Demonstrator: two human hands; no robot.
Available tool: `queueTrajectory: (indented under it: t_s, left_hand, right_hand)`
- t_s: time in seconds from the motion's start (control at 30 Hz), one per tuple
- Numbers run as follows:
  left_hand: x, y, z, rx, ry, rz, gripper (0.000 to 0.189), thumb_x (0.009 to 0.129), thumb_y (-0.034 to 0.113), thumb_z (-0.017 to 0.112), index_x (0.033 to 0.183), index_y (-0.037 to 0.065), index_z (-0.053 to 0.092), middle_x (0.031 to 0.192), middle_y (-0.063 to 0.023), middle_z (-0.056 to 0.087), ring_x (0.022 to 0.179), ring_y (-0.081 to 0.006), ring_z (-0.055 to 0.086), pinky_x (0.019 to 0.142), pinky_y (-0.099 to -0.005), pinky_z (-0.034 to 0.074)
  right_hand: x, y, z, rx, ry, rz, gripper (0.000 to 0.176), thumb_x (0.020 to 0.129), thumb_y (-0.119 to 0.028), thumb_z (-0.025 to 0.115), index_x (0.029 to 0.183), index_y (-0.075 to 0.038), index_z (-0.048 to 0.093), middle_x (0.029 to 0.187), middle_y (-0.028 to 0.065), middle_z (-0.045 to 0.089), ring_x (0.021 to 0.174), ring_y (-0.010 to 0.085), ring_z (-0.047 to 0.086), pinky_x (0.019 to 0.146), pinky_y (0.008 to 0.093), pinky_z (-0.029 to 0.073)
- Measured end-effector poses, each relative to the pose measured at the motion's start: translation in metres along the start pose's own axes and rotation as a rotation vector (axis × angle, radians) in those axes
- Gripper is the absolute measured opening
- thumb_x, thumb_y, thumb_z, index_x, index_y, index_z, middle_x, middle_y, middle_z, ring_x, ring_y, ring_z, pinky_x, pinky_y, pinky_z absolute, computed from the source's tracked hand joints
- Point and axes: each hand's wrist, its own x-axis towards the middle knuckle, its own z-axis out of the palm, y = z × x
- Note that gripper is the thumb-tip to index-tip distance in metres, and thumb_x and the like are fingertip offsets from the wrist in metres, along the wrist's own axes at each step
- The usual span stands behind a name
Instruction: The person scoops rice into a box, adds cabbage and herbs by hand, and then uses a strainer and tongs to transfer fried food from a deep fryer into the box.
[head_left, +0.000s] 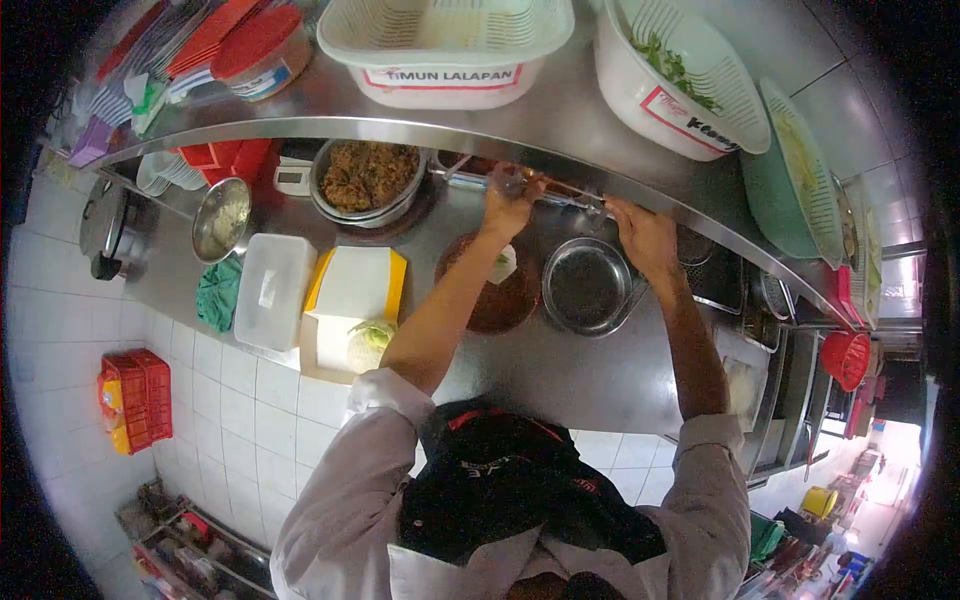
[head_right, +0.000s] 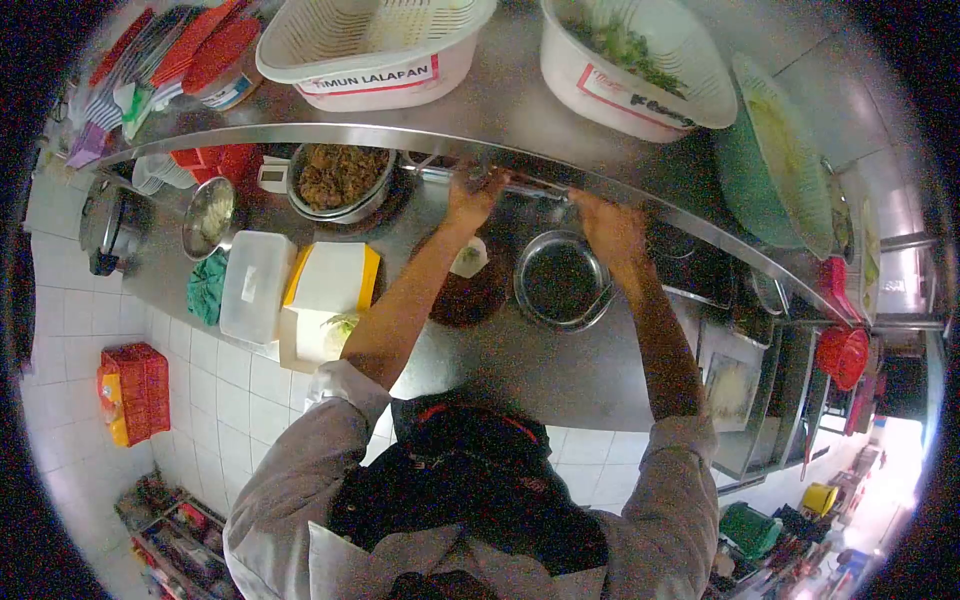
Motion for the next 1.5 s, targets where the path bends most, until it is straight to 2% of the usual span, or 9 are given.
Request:
queueTrajectory:
  t_s: [0.13, 0.3, 0.47, 0.67, 0.8, 0.97, 1.07, 1.23, 1.5]
  left_hand:
    - [0.01, -0.031, -0.02, -0.07, -0.117, 0.153, 0.048, 0.078, -0.008, 0.075, 0.112, 0.012, 0.047, 0.1, -0.0049, 0.06, 0.096, -0.0197, 0.063, 0.081, -0.0312, 0.056]
    - [0.005, -0.022, -0.04, -0.041, -0.035, 0.126, 0.05, 0.08, -0.009, 0.072, 0.117, 0.013, 0.046, 0.105, -0.0061, 0.062, 0.1, -0.0189, 0.062, 0.085, -0.031, 0.055]
    - [0.004, -0.024, -0.06, -0.046, -0.086, 0.28, 0.05, 0.076, 0.001, 0.081, 0.115, 0.011, 0.051, 0.111, -0.0086, 0.063, 0.103, -0.0208, 0.062, 0.09, -0.0305, 0.053]
    - [-0.023, 0.024, -0.046, 0.54, 0.025, 0.419, 0.046, 0.082, -0.007, 0.071, 0.117, 0.009, 0.047, 0.109, -0.0082, 0.061, 0.101, -0.0186, 0.061, 0.089, -0.0315, 0.053]
    - [0.007, -0.022, -0.071, 0.208, -0.099, 0.447, 0.041, 0.081, -0.001, 0.075, 0.113, 0.008, 0.05, 0.11, -0.0103, 0.063, 0.102, -0.0213, 0.062, 0.088, -0.0338, 0.054]
    - [0.042, -0.045, -0.085, -0.606, -0.14, -0.119, 0.037, 0.08, -0.008, 0.07, 0.106, 0.007, 0.049, 0.103, -0.0111, 0.063, 0.099, -0.0232, 0.063, 0.086, -0.0364, 0.055]
    - [0.036, -0.035, -0.063, -0.383, -0.146, 0.062, 0.024, 0.084, -0.001, 0.065, 0.101, 0.005, 0.05, 0.095, -0.0097, 0.063, 0.09, -0.0215, 0.062, 0.078, -0.0352, 0.053]
    - [0.002, 0.025, -0.015, 0.68, 0.009, 0.201, 0.029, 0.083, -0.006, 0.063, 0.105, 0.002, 0.047, 0.1, -0.01, 0.06, 0.088, -0.0182, 0.061, 0.073, -0.0344, 0.054]
    - [0.007, 0.021, -0.003, 0.322, -0.01, 0.081, 0.059, 0.079, -0.004, 0.074, 0.128, 0.003, 0.042, 0.114, -0.0118, 0.061, 0.099, -0.0226, 0.062, 0.083, -0.0315, 0.055]
  right_hand:
    - [0.006, -0.012, -0.016, 0.016, -0.176, 0.3, 0.024, 0.095, -0.027, 0.06, 0.107, -0.01, 0.072, 0.094, 0.02, 0.07, 0.087, 0.04, 0.066, 0.079, 0.0454, 0.052]
    - [0.025, 0.056, 0.039, -0.069, 0.241, -0.084, 0.028, 0.093, -0.028, 0.056, 0.107, -0.006, 0.067, 0.102, 0.0219, 0.065, 0.095, 0.0411, 0.063, 0.083, 0.0504, 0.048]
    - [0.055, 0.028, 0.09, -0.08, 0.172, 0.136, 0.031, 0.093, -0.027, 0.053, 0.11, -0.005, 0.068, 0.109, 0.0234, 0.065, 0.106, 0.0425, 0.06, 0.097, 0.0517, 0.043]
    - [0.071, 0.004, 0.08, -0.1, -0.54, 0.337, 0.047, 0.096, -0.047, 0.048, 0.116, -0.009, 0.068, 0.118, 0.0183, 0.066, 0.12, 0.039, 0.055, 0.109, 0.0479, 0.034]
    - [0.056, 0.064, 0.115, 0.344, -0.439, 0.565, 0.049, 0.093, -0.055, 0.053, 0.106, -0.012, 0.072, 0.113, 0.0114, 0.069, 0.116, 0.0305, 0.058, 0.104, 0.0443, 0.041]
    - [0.035, 0.058, 0.089, 0.814, -0.233, 0.663, 0.036, 0.089, -0.046, 0.066, 0.091, -0.011, 0.074, 0.091, 0.002, 0.071, 0.076, 0.0147, 0.054, 0.065, 0.0314, 0.045]
    - [0.027, 0.041, 0.065, 0.84, -0.141, 0.692, 0.032, 0.088, -0.042, 0.069, 0.087, -0.01, 0.073, 0.082, -0.0007, 0.071, 0.062, 0.0094, 0.044, 0.053, 0.0274, 0.035]
    - [0.018, 0.081, 0.096, 0.517, -0.018, 0.466, 0.035, 0.092, -0.041, 0.064, 0.095, -0.008, 0.074, 0.086, 0.001, 0.073, 0.066, 0.0135, 0.056, 0.06, 0.0296, 0.044]
    - [0.005, 0.01, 0.035, 0.241, -0.038, 0.208, 0.039, 0.099, -0.039, 0.053, 0.115, -0.008, 0.07, 0.094, 0.0117, 0.074, 0.088, 0.0279, 0.071, 0.083, 0.0347, 0.052]
